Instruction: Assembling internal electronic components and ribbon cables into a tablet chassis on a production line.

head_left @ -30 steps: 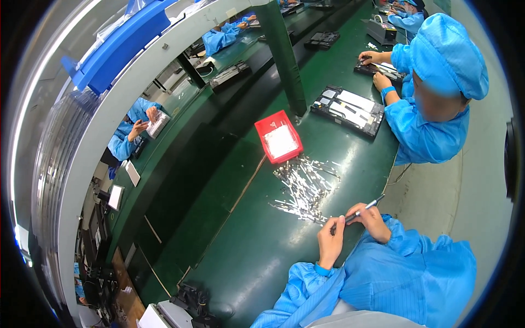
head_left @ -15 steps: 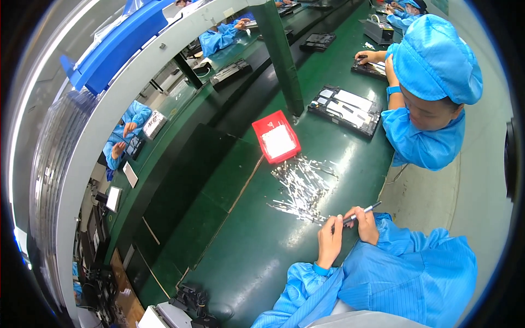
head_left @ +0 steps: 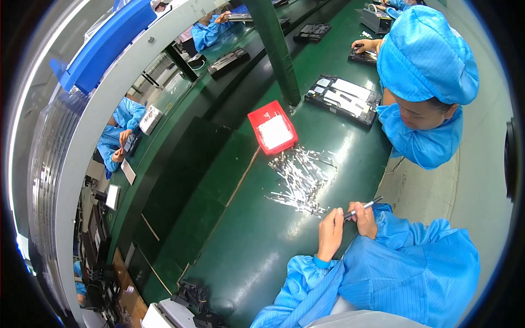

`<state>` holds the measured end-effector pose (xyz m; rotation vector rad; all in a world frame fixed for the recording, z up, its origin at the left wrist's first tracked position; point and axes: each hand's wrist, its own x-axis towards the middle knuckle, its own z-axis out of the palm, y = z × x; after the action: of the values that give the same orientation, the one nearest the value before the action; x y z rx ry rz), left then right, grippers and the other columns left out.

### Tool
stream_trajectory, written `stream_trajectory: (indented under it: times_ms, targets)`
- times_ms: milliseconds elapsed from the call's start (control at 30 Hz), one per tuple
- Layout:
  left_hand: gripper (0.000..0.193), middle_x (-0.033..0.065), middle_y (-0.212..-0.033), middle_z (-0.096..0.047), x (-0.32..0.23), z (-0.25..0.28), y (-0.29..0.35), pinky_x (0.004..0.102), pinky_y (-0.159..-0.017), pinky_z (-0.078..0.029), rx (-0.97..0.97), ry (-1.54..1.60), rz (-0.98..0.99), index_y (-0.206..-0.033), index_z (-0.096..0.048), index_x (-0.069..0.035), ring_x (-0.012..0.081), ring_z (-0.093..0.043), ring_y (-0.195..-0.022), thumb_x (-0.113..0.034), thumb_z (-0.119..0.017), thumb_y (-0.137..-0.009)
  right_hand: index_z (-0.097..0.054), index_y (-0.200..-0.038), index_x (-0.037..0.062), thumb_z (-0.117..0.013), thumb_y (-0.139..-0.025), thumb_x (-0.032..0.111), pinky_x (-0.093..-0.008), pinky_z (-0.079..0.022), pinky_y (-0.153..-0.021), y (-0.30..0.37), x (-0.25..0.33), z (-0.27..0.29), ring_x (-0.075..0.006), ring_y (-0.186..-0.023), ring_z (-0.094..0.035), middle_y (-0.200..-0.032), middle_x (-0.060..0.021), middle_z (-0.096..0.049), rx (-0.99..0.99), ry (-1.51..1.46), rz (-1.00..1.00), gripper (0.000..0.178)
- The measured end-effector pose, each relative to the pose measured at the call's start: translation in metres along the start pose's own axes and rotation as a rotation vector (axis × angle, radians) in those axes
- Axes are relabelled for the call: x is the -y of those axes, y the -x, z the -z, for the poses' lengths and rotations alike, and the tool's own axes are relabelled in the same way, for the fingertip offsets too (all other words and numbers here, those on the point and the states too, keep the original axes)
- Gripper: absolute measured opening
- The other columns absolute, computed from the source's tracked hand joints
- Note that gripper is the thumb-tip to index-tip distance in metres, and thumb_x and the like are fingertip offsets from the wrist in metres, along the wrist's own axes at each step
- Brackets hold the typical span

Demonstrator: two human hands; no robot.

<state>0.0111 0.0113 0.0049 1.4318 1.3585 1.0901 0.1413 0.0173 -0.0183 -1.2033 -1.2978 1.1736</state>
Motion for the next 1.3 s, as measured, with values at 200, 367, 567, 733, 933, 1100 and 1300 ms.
stream_trajectory:
  times_ms: [200, 367, 567, 733, 933, 1100, 1300]
  targets:
    - [0.031, 0.0193, -0.061, -0.046, 0.004, -0.001, 0.002, 0.0398, -0.050, -0.034, 0.013, 0.009, 0.008, -0.076, -0.050, 0.001, 0.0327, -0.045, -0.052, -0.022, -0.044, -0.096, -0.053, -0.066, 0.0027, -0.034, -0.097, 0.034, -0.0268, -0.033, -0.053, 0.000, -0.008, 0.001, -0.0107, -0.054, -0.041, -0.056, -0.0015, -0.045, 0.028, -0.008, 0.059, 0.048]
    - [0.034, 0.0130, -0.059, -0.045, 0.003, -0.003, 0.003, 0.0350, -0.051, -0.035, -0.001, 0.012, 0.053, -0.074, -0.051, 0.001, 0.0201, -0.042, -0.053, -0.023, -0.044, -0.096, -0.055, -0.069, 0.0014, -0.035, -0.095, 0.031, -0.0274, -0.033, -0.053, -0.001, -0.005, 0.003, -0.0112, -0.054, -0.041, -0.057, -0.0023, -0.045, 0.061, -0.018, 0.084, 0.044]
    - [0.033, 0.0080, -0.060, -0.046, 0.010, -0.002, 0.002, 0.0305, -0.054, -0.036, -0.026, 0.092, 0.082, -0.075, -0.054, 0.002, 0.0112, -0.042, -0.060, -0.023, -0.047, -0.095, -0.055, -0.069, 0.0005, -0.035, -0.094, 0.030, -0.0290, -0.034, -0.053, -0.001, -0.005, 0.003, -0.0132, -0.056, -0.042, -0.059, -0.0044, -0.047, 0.098, 0.025, 0.115, 0.043]
    - [0.032, 0.0081, -0.060, -0.046, 0.008, 0.000, 0.003, 0.0302, -0.054, -0.036, -0.027, 0.072, 0.101, -0.075, -0.055, 0.002, 0.0108, -0.042, -0.060, -0.023, -0.049, -0.095, -0.053, -0.069, 0.0001, -0.035, -0.094, 0.029, -0.0295, -0.035, -0.054, 0.000, -0.002, 0.001, -0.0147, -0.057, -0.044, -0.060, -0.0057, -0.047, 0.090, 0.055, 0.125, 0.043]
    - [0.033, 0.0088, -0.060, -0.045, 0.008, 0.001, 0.002, 0.0297, -0.054, -0.036, -0.052, 0.067, 0.117, -0.074, -0.055, 0.002, 0.0104, -0.041, -0.059, -0.023, -0.049, -0.094, -0.052, -0.067, -0.0002, -0.033, -0.094, 0.027, -0.0305, -0.036, -0.055, -0.002, 0.000, 0.000, -0.0171, -0.056, -0.045, -0.059, -0.0075, -0.047, 0.103, 0.079, 0.149, 0.042]
    - [0.034, 0.0087, -0.058, -0.043, 0.006, 0.001, 0.000, 0.0300, -0.053, -0.035, -0.053, 0.077, 0.116, -0.073, -0.053, 0.002, 0.0104, -0.039, -0.059, -0.025, -0.050, -0.094, -0.051, -0.067, -0.0002, -0.033, -0.094, 0.027, -0.0312, -0.036, -0.055, -0.003, -0.001, 0.001, -0.0188, -0.056, -0.045, -0.059, -0.0085, -0.046, 0.111, 0.095, 0.163, 0.043]
    - [0.034, 0.0085, -0.058, -0.043, 0.006, 0.001, 0.001, 0.0305, -0.053, -0.035, -0.049, 0.070, 0.120, -0.072, -0.053, 0.002, 0.0107, -0.039, -0.058, -0.024, -0.050, -0.094, -0.052, -0.067, -0.0002, -0.033, -0.094, 0.027, -0.0317, -0.036, -0.056, -0.002, -0.003, 0.002, -0.0195, -0.057, -0.045, -0.060, -0.0089, -0.047, 0.111, 0.094, 0.169, 0.043]
